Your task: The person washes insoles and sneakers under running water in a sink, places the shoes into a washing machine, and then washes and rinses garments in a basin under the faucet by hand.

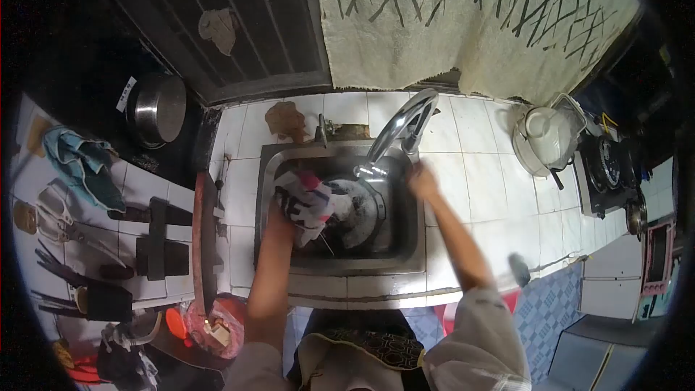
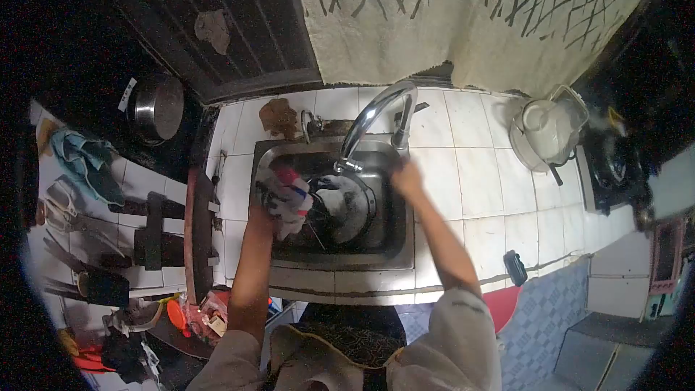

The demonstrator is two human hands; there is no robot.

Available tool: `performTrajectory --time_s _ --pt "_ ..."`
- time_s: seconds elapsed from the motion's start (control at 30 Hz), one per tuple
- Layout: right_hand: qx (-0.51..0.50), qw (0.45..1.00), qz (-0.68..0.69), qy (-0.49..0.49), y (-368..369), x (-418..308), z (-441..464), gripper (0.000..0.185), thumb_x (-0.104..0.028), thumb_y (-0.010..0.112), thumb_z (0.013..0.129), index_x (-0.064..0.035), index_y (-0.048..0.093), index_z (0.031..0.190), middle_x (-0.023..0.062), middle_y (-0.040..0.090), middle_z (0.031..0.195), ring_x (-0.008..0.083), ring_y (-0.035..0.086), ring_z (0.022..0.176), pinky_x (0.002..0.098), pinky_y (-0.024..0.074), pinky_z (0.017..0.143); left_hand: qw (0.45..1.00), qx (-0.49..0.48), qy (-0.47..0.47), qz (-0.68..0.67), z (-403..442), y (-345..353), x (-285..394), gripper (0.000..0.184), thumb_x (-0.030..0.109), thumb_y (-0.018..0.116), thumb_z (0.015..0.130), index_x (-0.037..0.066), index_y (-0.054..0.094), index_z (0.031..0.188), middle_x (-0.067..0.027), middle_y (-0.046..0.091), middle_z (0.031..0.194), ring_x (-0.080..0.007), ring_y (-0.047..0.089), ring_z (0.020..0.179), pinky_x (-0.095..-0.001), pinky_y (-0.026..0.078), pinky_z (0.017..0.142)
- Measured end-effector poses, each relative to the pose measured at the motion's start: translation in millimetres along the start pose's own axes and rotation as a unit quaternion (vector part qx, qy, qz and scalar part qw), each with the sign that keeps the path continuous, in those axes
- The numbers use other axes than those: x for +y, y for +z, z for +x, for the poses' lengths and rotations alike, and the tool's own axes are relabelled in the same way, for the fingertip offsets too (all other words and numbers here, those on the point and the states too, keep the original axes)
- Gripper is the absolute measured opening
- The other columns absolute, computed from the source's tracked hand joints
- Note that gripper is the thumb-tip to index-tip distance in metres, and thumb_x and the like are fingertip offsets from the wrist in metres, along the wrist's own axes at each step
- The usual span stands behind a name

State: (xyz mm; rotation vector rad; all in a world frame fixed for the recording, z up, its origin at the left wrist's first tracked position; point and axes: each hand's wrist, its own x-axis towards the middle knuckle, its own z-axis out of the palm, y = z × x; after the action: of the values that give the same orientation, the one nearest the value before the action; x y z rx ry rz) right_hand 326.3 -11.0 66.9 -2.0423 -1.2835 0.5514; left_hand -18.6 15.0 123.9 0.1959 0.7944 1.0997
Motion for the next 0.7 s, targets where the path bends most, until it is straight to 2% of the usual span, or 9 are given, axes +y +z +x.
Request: performTrajectory --time_s 0.03,0.1,0.13,0.2,0.23,0.3,0.43,0.5,0.7 --pt "-0.14 0.96 0.24 0.013 6.2 -23.5 -43.3 0.037 -0.023 0.066 0.071 -0.0021 0.053 0.099 0.0129 0.057 0.087 0.0198 0.055 0.082 0.0341 0.0444 0.074 1.0 -0.003 0.004 -0.002 -6.6 12.7 -0.8 0.041 0.037 0.035 0.087 0.01 0.046 0.116 -0.0097 0.055 0.104 -0.0275 0.052 0.096 -0.0429 0.045 0.078" --pt "-0.239 0.897 0.372 -0.02 -17.2 -106.3 -104.8 0.059 -0.021 0.061 0.078 -0.0077 0.033 0.127 0.0133 0.05 0.106 0.0152 0.054 0.083 0.0283 0.0431 0.078 0.993 0.036 0.013 0.115 -19.7 47.6 -1.8 0.039 0.039 0.054 0.075 0.004 0.057 0.091 -0.0098 0.057 0.082 -0.0245 0.057 0.07 -0.0363 0.047 0.056" --pt "-0.249 0.869 0.426 -0.041 -24.5 -136.9 -115.9 0.068 -0.022 0.059 0.08 -0.0117 0.019 0.134 0.0132 0.043 0.116 0.0179 0.053 0.086 0.031 0.0416 0.082 0.993 0.039 0.012 0.114 -23.7 62.0 -4.2 0.039 0.039 0.054 0.075 0.004 0.057 0.091 -0.0098 0.057 0.082 -0.0245 0.057 0.07 -0.0363 0.047 0.056" --pt "-0.111 0.898 0.343 -0.253 -4.9 -168.0 -111.3 0.065 -0.023 0.056 0.082 -0.0088 0.021 0.133 0.014 0.037 0.127 0.0228 0.043 0.107 0.0326 0.0342 0.09 0.935 0.114 -0.008 0.335 -23.7 88.2 -7.6 0.039 0.034 0.048 0.078 0.005 0.055 0.104 -0.0102 0.06 0.093 -0.0283 0.057 0.085 -0.0357 0.045 0.075" --pt "-0.11 0.899 0.342 -0.251 -4.5 -178.0 -109.0 0.065 -0.023 0.056 0.082 -0.0088 0.021 0.133 0.014 0.037 0.127 0.0228 0.043 0.107 0.0326 0.0342 0.09 0.935 0.113 -0.01 0.335 -15.0 87.8 -11.5 0.039 0.034 0.048 0.078 0.005 0.055 0.104 -0.0102 0.06 0.093 -0.0283 0.057 0.085 -0.0357 0.045 0.075" --pt "-0.139 0.905 0.384 -0.123 -7.8 -196.6 -101.6 0.055 -0.032 0.05 0.085 -0.0006 0.032 0.126 0.016 0.043 0.121 0.0217 0.041 0.11 0.0315 0.0301 0.092 0.83 0.021 0.325 0.452 8.8 80.6 -20.9 0.037 0.025 0.058 0.071 0.001 0.056 0.099 -0.0117 0.06 0.089 -0.0264 0.058 0.078 -0.0334 0.045 0.069" --pt "-0.103 0.858 0.501 0.04 4.9 -210.8 -82.5 0.057 -0.049 0.038 0.085 0.0019 0.048 0.108 0.0135 0.054 0.103 0.021 0.052 0.092 0.0312 0.0388 0.082 0.706 0.065 0.367 0.602 -63.1 157.5 0.3 0.033 0.022 0.057 0.069 0.0 0.057 0.095 -0.0144 0.06 0.084 -0.027 0.058 0.077 -0.0329 0.044 0.071" --pt "-0.197 0.679 0.684 0.181 -30.1 -246.3 -96.2 0.05 -0.046 0.042 0.083 -0.0003 0.051 0.103 0.0121 0.056 0.096 0.0215 0.055 0.083 0.0322 0.0444 0.074 0.672 -0.014 0.436 0.598 -75.5 171.7 10.8 0.039 0.029 0.057 0.067 0.002 0.056 0.095 -0.0218 0.059 0.086 -0.0397 0.055 0.082 -0.0401 0.043 0.074" --pt "-0.31 0.61 0.718 0.127 -17.7 -248.9 -67.9 0.029 -0.027 0.04 0.08 -0.0039 0.051 0.093 0.0135 0.057 0.089 0.0244 0.059 0.08 0.036 0.0492 0.074 0.641 -0.083 0.476 0.596 -81.3 187.9 37.4 0.029 0.025 0.06 0.063 0.003 0.057 0.082 -0.0191 0.059 0.075 -0.0373 0.056 0.074 -0.0415 0.045 0.066"
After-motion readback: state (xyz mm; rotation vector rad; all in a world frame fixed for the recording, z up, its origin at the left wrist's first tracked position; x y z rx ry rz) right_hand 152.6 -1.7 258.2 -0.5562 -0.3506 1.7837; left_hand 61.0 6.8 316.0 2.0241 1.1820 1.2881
